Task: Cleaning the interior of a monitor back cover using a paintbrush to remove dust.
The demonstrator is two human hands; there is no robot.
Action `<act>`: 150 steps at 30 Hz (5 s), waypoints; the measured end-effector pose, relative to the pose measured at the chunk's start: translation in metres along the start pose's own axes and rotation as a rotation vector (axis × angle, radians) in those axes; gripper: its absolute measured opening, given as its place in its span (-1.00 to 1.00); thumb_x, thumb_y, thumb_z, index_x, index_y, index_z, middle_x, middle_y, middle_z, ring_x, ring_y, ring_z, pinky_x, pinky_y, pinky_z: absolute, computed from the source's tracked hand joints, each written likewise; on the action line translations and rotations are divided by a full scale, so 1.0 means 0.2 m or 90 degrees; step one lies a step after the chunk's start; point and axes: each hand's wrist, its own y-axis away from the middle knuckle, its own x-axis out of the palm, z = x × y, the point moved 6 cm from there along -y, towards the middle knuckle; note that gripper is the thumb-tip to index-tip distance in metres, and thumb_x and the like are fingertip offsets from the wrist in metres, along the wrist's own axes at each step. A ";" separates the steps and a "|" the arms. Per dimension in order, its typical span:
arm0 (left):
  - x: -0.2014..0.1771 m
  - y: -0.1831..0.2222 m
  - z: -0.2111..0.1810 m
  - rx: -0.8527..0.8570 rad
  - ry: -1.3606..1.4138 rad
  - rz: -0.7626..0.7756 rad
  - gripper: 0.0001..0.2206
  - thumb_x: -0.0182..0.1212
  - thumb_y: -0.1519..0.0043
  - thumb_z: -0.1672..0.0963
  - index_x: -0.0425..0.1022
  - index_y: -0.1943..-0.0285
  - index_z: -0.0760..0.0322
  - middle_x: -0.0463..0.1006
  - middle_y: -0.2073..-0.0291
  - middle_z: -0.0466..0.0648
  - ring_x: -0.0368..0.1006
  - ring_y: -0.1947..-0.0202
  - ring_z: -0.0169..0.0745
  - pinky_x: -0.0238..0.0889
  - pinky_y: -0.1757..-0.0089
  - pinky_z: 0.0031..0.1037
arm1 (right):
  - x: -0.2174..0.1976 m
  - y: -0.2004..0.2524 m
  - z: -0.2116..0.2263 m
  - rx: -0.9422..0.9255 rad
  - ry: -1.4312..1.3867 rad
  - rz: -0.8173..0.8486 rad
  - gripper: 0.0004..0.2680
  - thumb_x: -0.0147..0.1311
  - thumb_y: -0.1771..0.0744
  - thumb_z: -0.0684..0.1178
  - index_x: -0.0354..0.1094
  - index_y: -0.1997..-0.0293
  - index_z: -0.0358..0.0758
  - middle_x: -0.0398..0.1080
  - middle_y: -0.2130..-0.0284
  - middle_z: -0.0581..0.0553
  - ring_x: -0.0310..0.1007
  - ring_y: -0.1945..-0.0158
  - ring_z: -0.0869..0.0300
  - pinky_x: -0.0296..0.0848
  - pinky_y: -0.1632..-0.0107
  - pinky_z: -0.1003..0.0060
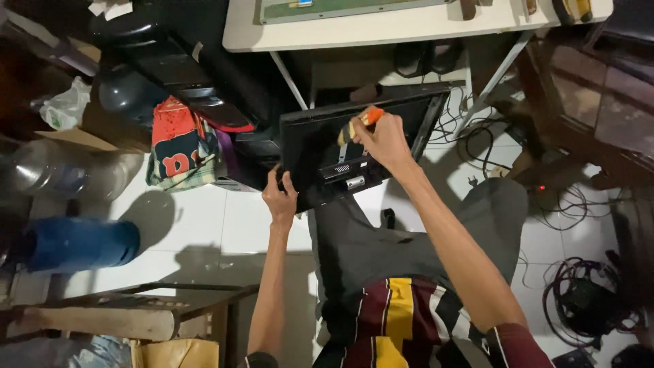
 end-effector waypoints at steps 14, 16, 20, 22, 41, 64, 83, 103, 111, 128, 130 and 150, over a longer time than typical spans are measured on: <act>0.02 0.04 0.13 -0.101 -0.029 0.034 -0.61 -0.22 -0.47 -0.05 0.45 -0.15 0.23 0.54 0.55 0.23 0.50 0.54 0.34 0.39 0.43 -0.08 | 0.02 0.06 0.06 -0.024 -0.037 0.007 -0.93 0.10 -0.33 -0.18 0.46 0.35 -0.20 0.53 0.55 -0.14 0.54 0.41 0.01 0.48 0.18 0.25; 0.00 0.06 0.14 -0.118 -0.037 0.031 -0.59 -0.24 -0.47 -0.06 0.43 -0.15 0.25 0.53 0.55 0.22 0.53 0.53 0.32 0.42 0.44 -0.16 | 0.07 0.06 -0.01 0.001 -0.046 0.034 -0.97 0.12 -0.32 -0.20 0.47 0.29 -0.23 0.53 0.59 -0.08 0.54 0.46 0.15 0.51 0.20 0.32; 0.00 0.05 0.13 -0.110 -0.035 0.046 -0.62 -0.17 -0.47 -0.06 0.44 -0.12 0.24 0.56 0.49 0.19 0.56 0.47 0.27 0.45 0.40 -0.18 | 0.09 0.06 -0.01 -0.001 -0.031 0.043 -0.96 0.12 -0.35 -0.19 0.47 0.27 -0.26 0.53 0.57 -0.15 0.54 0.46 0.04 0.52 0.21 0.23; 0.01 0.02 0.04 -0.096 -0.026 0.064 -0.61 -0.08 -0.45 -0.08 0.42 -0.11 0.27 0.59 0.43 0.22 0.59 0.41 0.25 0.49 0.36 -0.18 | 0.09 0.07 0.00 -0.001 -0.016 0.056 -0.98 0.15 -0.34 -0.18 0.48 0.25 -0.23 0.52 0.54 -0.17 0.55 0.40 0.00 0.51 0.17 0.18; 0.06 -0.02 0.18 -0.052 -0.093 0.105 -0.76 0.02 -0.47 0.08 0.45 0.02 0.42 0.61 0.35 0.30 0.58 0.36 0.34 0.46 0.34 -0.11 | -0.14 0.19 -0.08 -0.142 -0.017 -0.260 -0.93 0.14 -0.33 -0.35 0.49 0.24 -0.34 0.54 0.26 -0.31 0.55 0.16 -0.23 0.51 0.04 0.05; 0.02 0.07 0.20 -0.073 -0.115 0.125 -0.68 -0.18 -0.48 -0.03 0.41 0.06 0.18 0.57 0.49 0.09 0.55 0.51 0.19 0.44 0.39 -0.19 | -0.47 0.08 -0.17 0.070 0.135 -0.198 -0.82 0.17 -0.37 -0.05 0.43 0.23 -0.44 0.51 0.46 -0.38 0.56 0.32 -0.30 0.47 0.09 -0.14; 0.08 0.05 0.19 0.027 -0.077 0.129 -0.84 -0.01 -0.46 0.10 0.40 0.01 0.28 0.52 0.49 0.15 0.51 0.45 0.37 0.37 0.41 -0.04 | -0.12 0.02 0.29 -0.068 -0.044 -0.035 -0.91 0.11 -0.38 -0.14 0.45 0.13 -0.34 0.54 0.36 -0.28 0.63 0.28 -0.14 0.57 0.13 0.16; -0.05 -0.13 0.28 -0.036 -0.187 0.123 -0.63 -0.06 -0.56 0.05 0.50 0.07 0.50 0.56 0.43 0.26 0.50 0.48 0.28 0.36 0.39 -0.14 | -0.85 0.55 -0.65 0.119 0.210 -0.413 -0.90 0.07 -0.43 -0.19 0.54 0.13 -0.27 0.49 0.49 -0.29 0.54 0.37 -0.15 0.40 0.18 0.07; -0.43 -0.29 0.09 -0.111 -0.169 0.162 -0.62 -0.07 -0.58 0.06 0.47 0.13 0.51 0.52 0.46 0.34 0.47 0.49 0.33 0.28 0.39 -0.17 | -0.55 0.43 -0.67 0.022 0.079 -0.351 -0.89 0.12 -0.40 -0.21 0.56 0.04 -0.19 0.56 0.40 -0.15 0.58 0.31 0.00 0.48 0.12 0.24; -0.44 -0.27 0.16 -0.177 -0.177 0.192 -0.57 -0.14 -0.63 0.05 0.40 0.24 0.46 0.46 0.53 0.34 0.41 0.56 0.33 0.30 0.40 -0.22 | -0.15 0.56 -0.81 0.245 0.214 0.071 -0.70 0.20 -0.33 0.01 0.44 0.54 -0.46 0.48 0.58 -0.36 0.51 0.47 -0.21 0.46 0.23 0.04; -0.43 -0.28 0.13 -0.187 -0.164 0.188 -0.55 -0.15 -0.63 0.06 0.42 0.25 0.48 0.50 0.51 0.32 0.42 0.56 0.24 0.29 0.40 -0.19 | -0.19 0.45 -0.81 0.152 0.206 0.024 -0.79 0.17 -0.35 -0.09 0.43 0.48 -0.39 0.47 0.60 -0.33 0.54 0.47 -0.21 0.44 0.30 0.04; -0.39 -0.35 0.02 -0.125 -0.174 0.213 -0.56 -0.04 -0.59 0.07 0.37 0.31 0.53 0.41 0.58 0.41 0.40 0.55 0.40 0.24 0.45 -0.12 | -0.36 0.13 -0.56 -0.052 0.107 -0.163 -0.96 0.18 -0.40 -0.18 0.51 0.14 -0.31 0.53 0.33 -0.24 0.58 0.30 -0.13 0.55 0.19 0.10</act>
